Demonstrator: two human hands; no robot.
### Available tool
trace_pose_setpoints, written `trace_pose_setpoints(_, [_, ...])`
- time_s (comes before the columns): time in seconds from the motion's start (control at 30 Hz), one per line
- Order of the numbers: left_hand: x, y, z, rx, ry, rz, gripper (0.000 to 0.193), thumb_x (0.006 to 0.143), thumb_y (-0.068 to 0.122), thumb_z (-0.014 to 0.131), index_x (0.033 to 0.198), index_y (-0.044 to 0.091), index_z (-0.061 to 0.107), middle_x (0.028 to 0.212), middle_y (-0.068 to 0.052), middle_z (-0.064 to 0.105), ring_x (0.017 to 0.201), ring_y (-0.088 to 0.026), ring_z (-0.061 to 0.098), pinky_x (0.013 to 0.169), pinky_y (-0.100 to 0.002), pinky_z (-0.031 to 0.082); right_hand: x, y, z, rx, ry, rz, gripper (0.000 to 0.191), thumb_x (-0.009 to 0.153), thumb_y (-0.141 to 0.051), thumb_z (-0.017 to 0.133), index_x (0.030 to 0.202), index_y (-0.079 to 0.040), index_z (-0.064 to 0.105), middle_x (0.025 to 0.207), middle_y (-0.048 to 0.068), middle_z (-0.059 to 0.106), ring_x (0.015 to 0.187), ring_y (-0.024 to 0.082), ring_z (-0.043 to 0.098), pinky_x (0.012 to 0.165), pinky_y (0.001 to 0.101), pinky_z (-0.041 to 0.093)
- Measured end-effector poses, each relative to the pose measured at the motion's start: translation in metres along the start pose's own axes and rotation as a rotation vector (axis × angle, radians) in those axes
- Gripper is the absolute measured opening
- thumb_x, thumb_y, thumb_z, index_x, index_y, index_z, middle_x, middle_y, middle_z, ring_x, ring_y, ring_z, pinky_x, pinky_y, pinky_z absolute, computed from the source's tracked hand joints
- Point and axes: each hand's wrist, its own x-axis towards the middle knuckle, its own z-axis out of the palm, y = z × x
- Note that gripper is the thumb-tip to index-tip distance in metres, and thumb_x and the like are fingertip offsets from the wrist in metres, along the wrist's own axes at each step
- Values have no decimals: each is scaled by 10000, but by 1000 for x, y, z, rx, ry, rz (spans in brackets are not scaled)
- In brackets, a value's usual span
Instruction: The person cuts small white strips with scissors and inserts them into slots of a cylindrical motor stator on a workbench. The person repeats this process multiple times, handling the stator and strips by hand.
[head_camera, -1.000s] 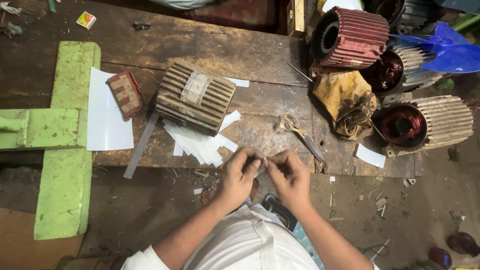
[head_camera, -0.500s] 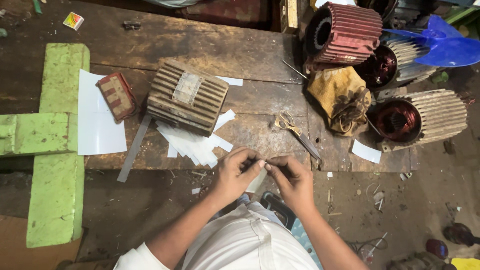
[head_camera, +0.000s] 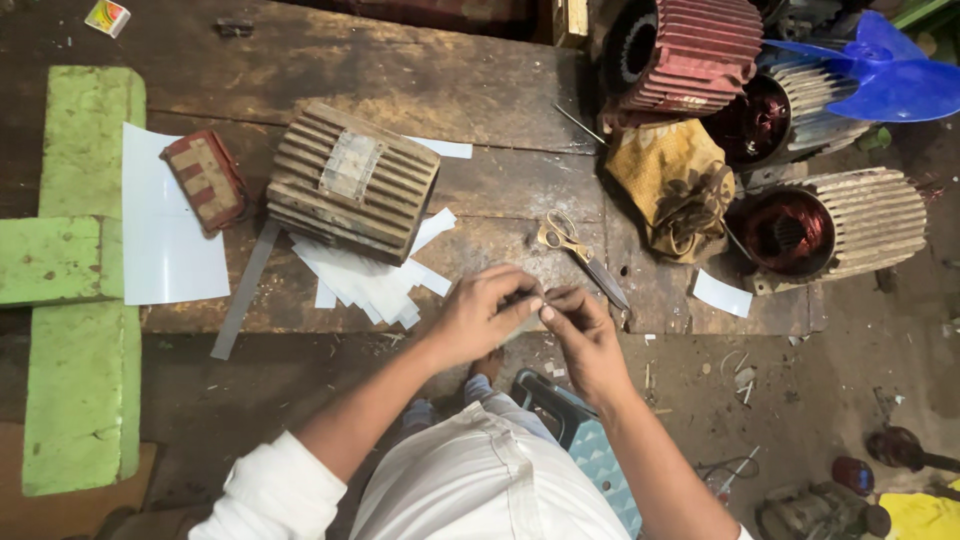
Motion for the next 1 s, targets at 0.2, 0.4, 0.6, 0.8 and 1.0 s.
trace_pose_setpoints(0.2, [41, -66, 28, 513, 123, 147, 187, 854, 133, 706, 1009, 28, 712, 1030, -123, 667, 1010, -334, 644, 890, -441, 532, 74, 8, -44, -918, 2, -248, 351, 853, -146, 785, 1157, -24, 660, 1136, 157, 666, 1069, 296, 634, 941, 377, 502])
trace_pose_setpoints(0.4, [15, -110, 71, 1102, -129, 248, 186, 832, 89, 607, 982, 50, 710, 1021, -84, 637, 1060, -267, 599, 946, -396, 506, 115, 31, -67, -1533, 53, -451, 500, 882, -205, 742, 1291, -25, 517, 1206, 233, 656, 1105, 452, 598, 962, 511, 488])
trace_pose_setpoints(0.6, [-29, -113, 87, 1074, 5, 93, 387, 875, 212, 586, 1205, 36, 687, 1239, -108, 616, 1255, -311, 525, 1004, -427, 451, 88, 59, -46, -1339, -10, 90, 422, 956, -276, 662, 1326, -83, 600, 1132, 218, 663, 1068, 409, 623, 967, 463, 490])
trace_pose_setpoints(0.8, [-35, -115, 96, 1028, -97, -58, 432, 917, 194, 566, 1316, 42, 631, 1345, -135, 568, 1357, -378, 465, 1111, -459, 408, 73, 79, -32, -1591, -83, -401, 350, 905, -106, 579, 1247, -73, 650, 1154, 203, 687, 1116, 431, 649, 954, 487, 539])
trace_pose_setpoints(1.0, [-37, -119, 103, 1082, -88, -34, 498, 911, 228, 562, 1354, 3, 603, 1408, -160, 545, 1355, -418, 467, 1083, -448, 409, 112, 62, -48, -1401, -298, 18, 304, 948, -283, 623, 1184, -98, 670, 1187, 228, 670, 1043, 442, 632, 884, 508, 516])
